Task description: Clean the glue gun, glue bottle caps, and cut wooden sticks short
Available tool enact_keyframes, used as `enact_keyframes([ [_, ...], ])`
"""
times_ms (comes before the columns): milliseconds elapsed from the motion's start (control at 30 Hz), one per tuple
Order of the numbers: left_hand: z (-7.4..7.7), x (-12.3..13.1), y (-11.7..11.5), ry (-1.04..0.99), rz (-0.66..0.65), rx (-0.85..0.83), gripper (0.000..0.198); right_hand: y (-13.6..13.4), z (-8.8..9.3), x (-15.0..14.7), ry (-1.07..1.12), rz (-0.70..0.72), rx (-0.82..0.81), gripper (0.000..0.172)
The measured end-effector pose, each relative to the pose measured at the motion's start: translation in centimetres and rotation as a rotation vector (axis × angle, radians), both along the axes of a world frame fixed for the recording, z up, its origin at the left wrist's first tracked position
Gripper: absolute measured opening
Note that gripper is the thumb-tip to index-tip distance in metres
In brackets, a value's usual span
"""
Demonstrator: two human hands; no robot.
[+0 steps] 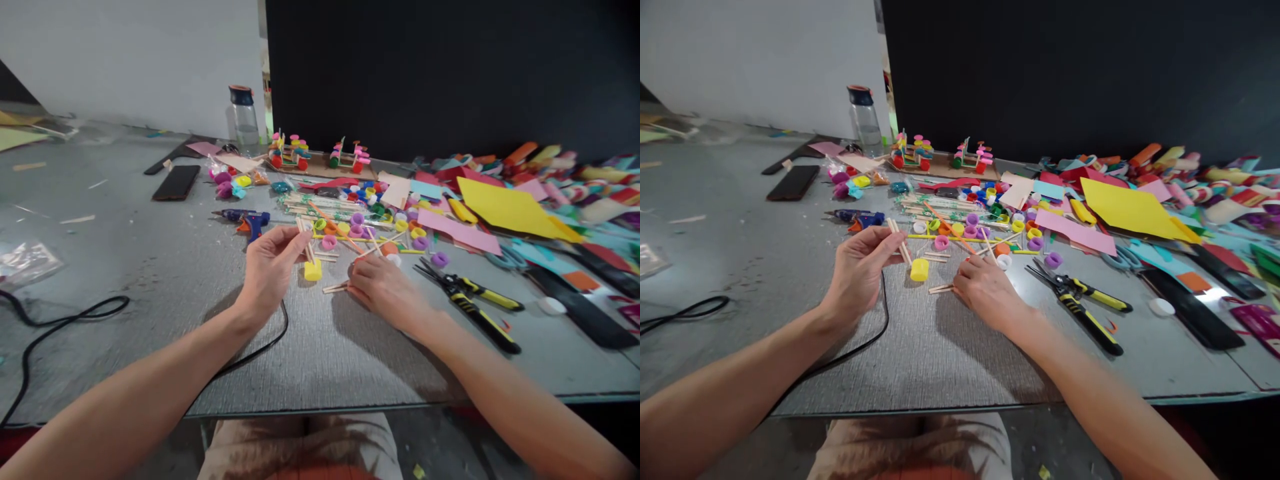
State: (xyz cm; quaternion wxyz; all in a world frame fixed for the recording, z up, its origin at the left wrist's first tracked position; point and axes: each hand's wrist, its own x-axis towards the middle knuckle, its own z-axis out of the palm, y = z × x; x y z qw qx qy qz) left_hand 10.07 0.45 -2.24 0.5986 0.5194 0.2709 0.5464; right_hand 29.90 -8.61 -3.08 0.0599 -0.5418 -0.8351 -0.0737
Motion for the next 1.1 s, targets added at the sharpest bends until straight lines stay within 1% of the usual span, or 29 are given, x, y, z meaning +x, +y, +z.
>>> enact_keyframes([
  [100, -0.1, 0.1, 0.0, -0.008, 0.0, 0.004, 0.01, -0.1, 0.4, 0.5, 0.0, -0.013, 0.031, 0.022],
  [233, -0.2, 0.1, 0.1, 0.0, 0.026, 0.021, 0.009, 0.0, 1.4, 2.0, 0.021, -0.091, 0.122, 0.025],
  [367, -0.3, 0.2, 0.3, 0.004, 0.034, 0.037, 0.013, 1.4, 1.9, 2.7, 0.005, -0.107, 0.145, 0.024],
  [467, -0.4, 0.2, 0.5, 0.005, 0.038, 0.044, 0.016, 3.5, 1.6, 2.0, -0.026, -0.072, 0.114, 0.017],
  [567, -0.5, 0.2, 0.6, 0.007, 0.046, 0.051, 0.015, 5.6, 0.9, 0.8, -0.052, -0.032, 0.075, 0.011],
  [667, -0.5, 0.2, 0.7, 0.007, 0.053, 0.057, 0.013, 7.1, 0.4, 0.0, -0.072, -0.009, 0.04, 0.011],
  [733, -0.6, 0.2, 0.7, 0.009, 0.057, 0.059, 0.013, 7.5, 0.2, -0.1, -0.081, -0.001, 0.021, 0.014],
  [867, -0.5, 0.1, 0.6, 0.016, 0.054, 0.056, 0.012, 6.9, 0.1, 0.3, -0.074, 0.012, -0.001, 0.021],
  [1100, -0.5, 0.2, 0.4, 0.046, 0.029, 0.044, 0.013, 3.5, 0.6, 0.5, 0.021, 0.063, -0.033, 0.025],
])
